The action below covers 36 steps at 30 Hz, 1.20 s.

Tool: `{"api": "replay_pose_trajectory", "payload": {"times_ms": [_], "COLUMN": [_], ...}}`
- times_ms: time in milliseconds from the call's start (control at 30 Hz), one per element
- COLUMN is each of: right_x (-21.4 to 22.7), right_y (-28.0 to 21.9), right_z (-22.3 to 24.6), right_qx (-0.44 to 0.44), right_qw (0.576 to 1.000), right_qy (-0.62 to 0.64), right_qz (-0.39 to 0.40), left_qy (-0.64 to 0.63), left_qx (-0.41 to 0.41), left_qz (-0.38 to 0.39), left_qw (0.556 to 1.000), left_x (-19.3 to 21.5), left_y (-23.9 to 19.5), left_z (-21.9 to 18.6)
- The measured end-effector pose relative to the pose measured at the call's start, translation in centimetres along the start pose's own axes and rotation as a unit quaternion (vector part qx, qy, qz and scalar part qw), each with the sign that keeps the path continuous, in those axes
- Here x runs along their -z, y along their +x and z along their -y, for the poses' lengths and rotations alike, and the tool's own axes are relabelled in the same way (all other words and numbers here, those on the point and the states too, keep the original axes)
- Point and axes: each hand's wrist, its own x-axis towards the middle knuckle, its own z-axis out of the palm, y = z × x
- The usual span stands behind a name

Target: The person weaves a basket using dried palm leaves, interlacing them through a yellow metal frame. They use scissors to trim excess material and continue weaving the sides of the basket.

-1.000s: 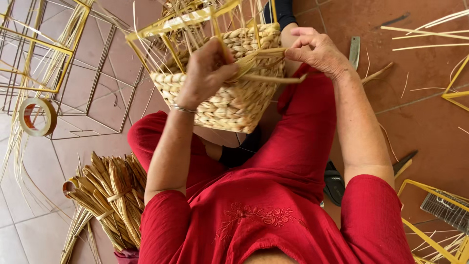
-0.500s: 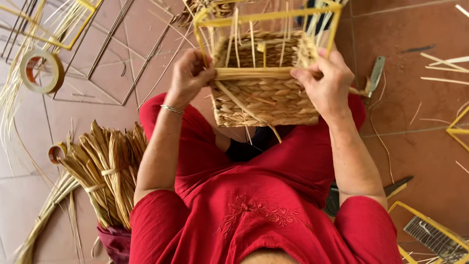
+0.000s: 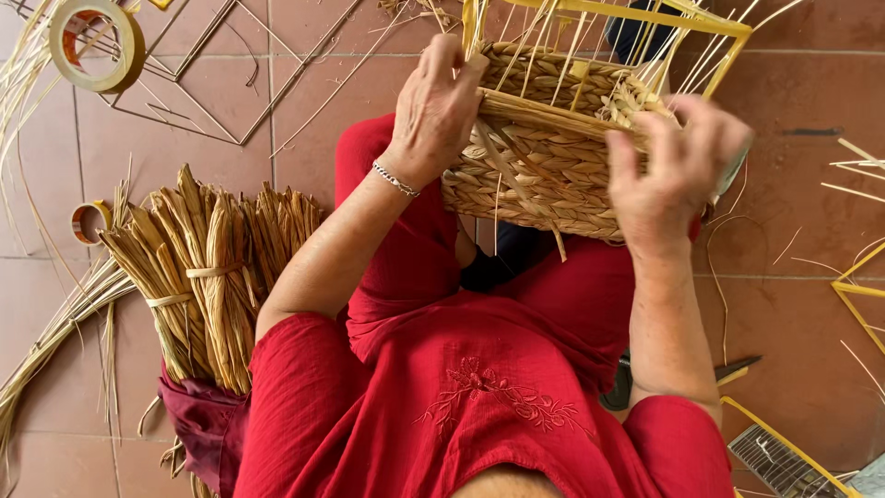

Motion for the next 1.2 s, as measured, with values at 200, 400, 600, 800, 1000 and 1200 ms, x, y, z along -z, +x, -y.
{"api": "replay_pose_trajectory", "payload": {"times_ms": [200, 400, 600, 800, 1000, 1200], "right_x": [-5.4, -5.8, -3.7, -0.6, -2.9, -8.2], "right_y": [0.8, 4.0, 8.0, 10.0, 7.6, 5.0], "right_z": [0.4, 1.2, 4.1, 1.1, 0.9, 3.1], "right_qx": [0.099, 0.148, 0.200, -0.244, -0.037, 0.071], "right_qw": [0.992, 0.988, 0.974, 0.799, 0.921, 0.994], "right_qy": [-0.010, -0.037, -0.107, 0.337, 0.265, 0.030], "right_qz": [0.081, -0.006, -0.019, 0.434, 0.284, 0.072], "left_qy": [-0.069, -0.280, -0.227, -0.081, -0.232, -0.184], "left_qx": [0.020, -0.005, 0.061, -0.027, -0.015, -0.089], "left_qz": [0.200, 0.177, 0.258, 0.059, 0.025, 0.050], "left_qw": [0.977, 0.943, 0.937, 0.995, 0.972, 0.978], "left_x": [-1.3, 1.8, 2.2, -0.5, 0.9, 2.6], "left_y": [2.8, 3.4, 3.3, 1.6, 0.6, -0.1], "left_z": [0.3, 1.2, 0.4, -1.1, 0.1, 0.8]}}
